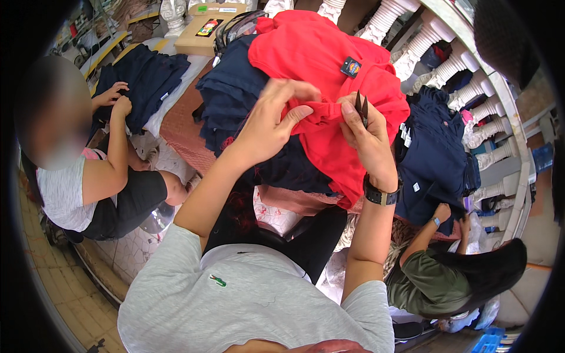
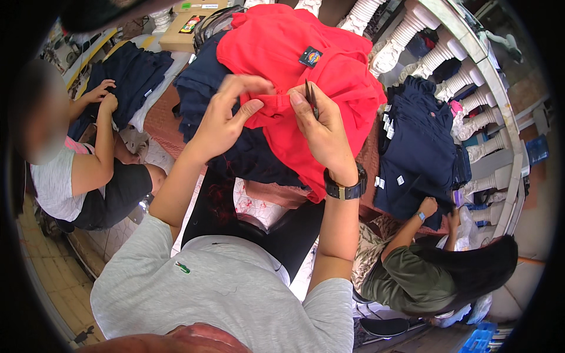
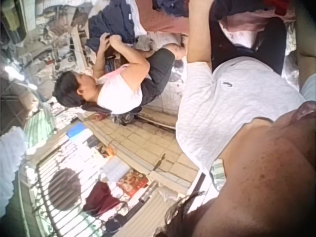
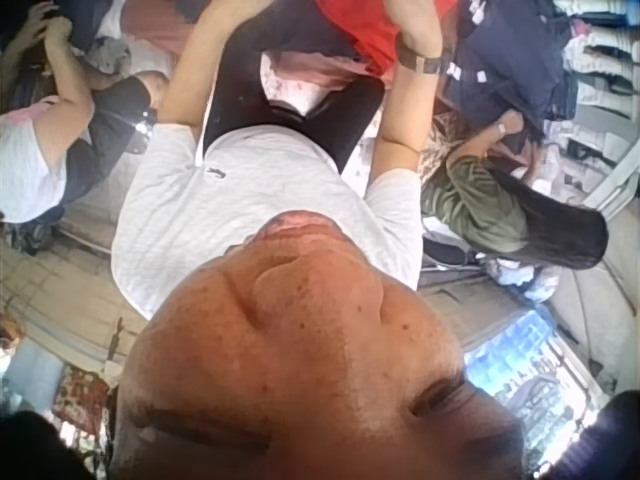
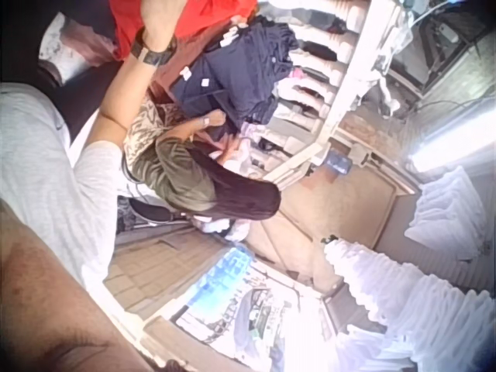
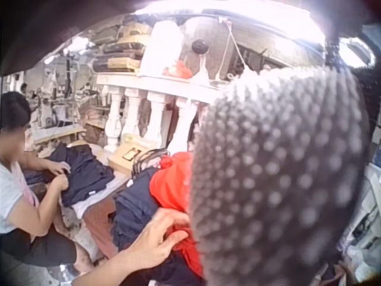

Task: The person uses small scissors to trim loose threads and tags from a red garment. They repeatedly lift and turn the fabric to access different areas, cutting away excess material while seated on the floor.

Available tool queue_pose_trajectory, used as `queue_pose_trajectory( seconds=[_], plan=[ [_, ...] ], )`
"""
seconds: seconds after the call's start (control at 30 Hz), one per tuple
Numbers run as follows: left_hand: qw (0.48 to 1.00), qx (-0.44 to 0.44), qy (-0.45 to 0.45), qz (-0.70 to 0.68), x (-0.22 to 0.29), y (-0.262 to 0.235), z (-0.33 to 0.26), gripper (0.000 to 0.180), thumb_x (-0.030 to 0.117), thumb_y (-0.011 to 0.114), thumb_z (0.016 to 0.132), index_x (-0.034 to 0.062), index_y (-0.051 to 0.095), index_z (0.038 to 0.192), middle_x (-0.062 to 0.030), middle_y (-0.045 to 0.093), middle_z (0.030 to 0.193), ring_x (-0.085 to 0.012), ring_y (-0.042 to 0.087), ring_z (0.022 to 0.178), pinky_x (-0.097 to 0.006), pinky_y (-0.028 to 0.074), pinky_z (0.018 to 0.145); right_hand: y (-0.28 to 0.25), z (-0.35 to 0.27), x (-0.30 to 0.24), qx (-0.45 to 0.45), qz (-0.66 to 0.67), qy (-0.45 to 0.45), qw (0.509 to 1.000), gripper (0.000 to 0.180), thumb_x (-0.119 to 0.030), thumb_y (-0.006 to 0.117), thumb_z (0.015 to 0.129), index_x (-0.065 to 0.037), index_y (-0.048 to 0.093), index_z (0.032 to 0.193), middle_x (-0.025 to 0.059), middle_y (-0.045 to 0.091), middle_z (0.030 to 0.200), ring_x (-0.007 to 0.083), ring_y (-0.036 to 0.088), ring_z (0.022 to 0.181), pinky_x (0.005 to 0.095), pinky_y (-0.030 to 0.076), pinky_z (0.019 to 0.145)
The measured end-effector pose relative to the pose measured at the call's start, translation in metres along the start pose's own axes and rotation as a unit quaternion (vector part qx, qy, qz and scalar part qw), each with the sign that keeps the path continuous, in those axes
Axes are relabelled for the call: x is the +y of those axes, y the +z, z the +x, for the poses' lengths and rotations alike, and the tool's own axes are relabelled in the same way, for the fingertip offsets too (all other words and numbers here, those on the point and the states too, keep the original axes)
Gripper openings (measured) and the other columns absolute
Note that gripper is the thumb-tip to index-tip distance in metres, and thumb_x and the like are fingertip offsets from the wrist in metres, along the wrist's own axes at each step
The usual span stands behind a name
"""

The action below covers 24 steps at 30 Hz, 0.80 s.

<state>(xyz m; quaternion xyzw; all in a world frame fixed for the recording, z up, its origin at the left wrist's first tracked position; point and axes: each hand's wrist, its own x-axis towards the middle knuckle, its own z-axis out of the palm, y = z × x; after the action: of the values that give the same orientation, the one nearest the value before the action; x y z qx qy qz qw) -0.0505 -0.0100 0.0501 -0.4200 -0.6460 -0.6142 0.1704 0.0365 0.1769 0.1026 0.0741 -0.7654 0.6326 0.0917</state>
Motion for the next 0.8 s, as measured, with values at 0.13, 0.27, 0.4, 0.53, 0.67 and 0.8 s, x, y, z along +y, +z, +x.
queue_pose_trajectory(
  seconds=[0.13, 0.27, 0.4, 0.53, 0.67, 0.8],
  plan=[
    [0.966, 0.083, 0.165, 0.179, 0.013, 0.004, -0.002, 0.035, 0.006, 0.081, 0.076, 0.01, 0.073, 0.109, -0.0052, 0.065, 0.105, -0.0199, 0.06, 0.091, -0.031, 0.05, 0.075, 0.005, -0.002, 0.0, 0.029, -0.05, -0.018, 0.998, 0.019, -0.019, 0.054, 0.106, -0.003, 0.058, 0.097, -0.0076, 0.043, 0.075, 0.0028, 0.034, 0.065, 0.0226, 0.03, 0.056],
    [0.962, 0.107, 0.193, 0.16, 0.003, 0.014, -0.006, 0.027, -0.005, 0.076, 0.074, 0.0062, 0.071, 0.099, -0.0052, 0.063, 0.095, -0.024, 0.063, 0.083, -0.035, 0.053, 0.07, 0.012, -0.002, 0.001, 0.067, -0.128, -0.05, 0.988, 0.019, -0.014, 0.056, 0.103, 0.001, 0.058, 0.092, 0.0, 0.043, 0.074, 0.0084, 0.037, 0.068, 0.028, 0.033, 0.06],
    [0.993, 0.064, 0.093, 0.022, 0.002, 0.017, -0.005, 0.019, -0.008, 0.073, 0.079, 0.0012, 0.068, 0.095, -0.0083, 0.064, 0.091, -0.0237, 0.068, 0.079, -0.033, 0.056, 0.066, 0.021, -0.001, 0.007, 0.125, -0.18, -0.107, 0.97, 0.019, -0.011, 0.059, 0.1, 0.004, 0.059, 0.089, 0.0068, 0.046, 0.074, 0.0131, 0.041, 0.067, 0.0313, 0.035, 0.061],
    [0.992, 0.093, -0.026, -0.082, 0.011, 0.02, -0.009, 0.013, -0.005, 0.075, 0.082, -0.0023, 0.07, 0.094, -0.0089, 0.068, 0.091, -0.0167, 0.07, 0.081, -0.028, 0.058, 0.071, 0.022, -0.001, 0.011, 0.138, -0.185, -0.12, 0.966, 0.019, -0.011, 0.059, 0.099, 0.005, 0.06, 0.089, 0.009, 0.048, 0.075, 0.0151, 0.044, 0.067, 0.0319, 0.036, 0.061],
    [0.992, 0.093, 0.084, 0.015, 0.005, 0.025, -0.009, 0.017, -0.005, 0.072, 0.084, -0.0028, 0.066, 0.1, -0.011, 0.066, 0.089, -0.0201, 0.07, 0.078, -0.029, 0.057, 0.07, 0.026, -0.001, 0.006, 0.139, -0.2, -0.105, 0.964, 0.016, -0.008, 0.061, 0.098, 0.005, 0.06, 0.089, 0.0106, 0.05, 0.076, 0.0173, 0.046, 0.066, 0.033, 0.038, 0.061],
    [0.997, 0.039, 0.059, 0.015, -0.006, 0.02, -0.01, 0.02, -0.001, 0.072, 0.088, -0.0018, 0.064, 0.106, -0.0094, 0.066, 0.093, -0.0162, 0.07, 0.085, -0.027, 0.057, 0.071, 0.03, -0.004, 0.001, 0.151, -0.263, -0.13, 0.944, 0.013, -0.005, 0.061, 0.096, 0.005, 0.06, 0.089, 0.0119, 0.052, 0.076, 0.0195, 0.048, 0.065, 0.0338, 0.039, 0.061]
  ],
)
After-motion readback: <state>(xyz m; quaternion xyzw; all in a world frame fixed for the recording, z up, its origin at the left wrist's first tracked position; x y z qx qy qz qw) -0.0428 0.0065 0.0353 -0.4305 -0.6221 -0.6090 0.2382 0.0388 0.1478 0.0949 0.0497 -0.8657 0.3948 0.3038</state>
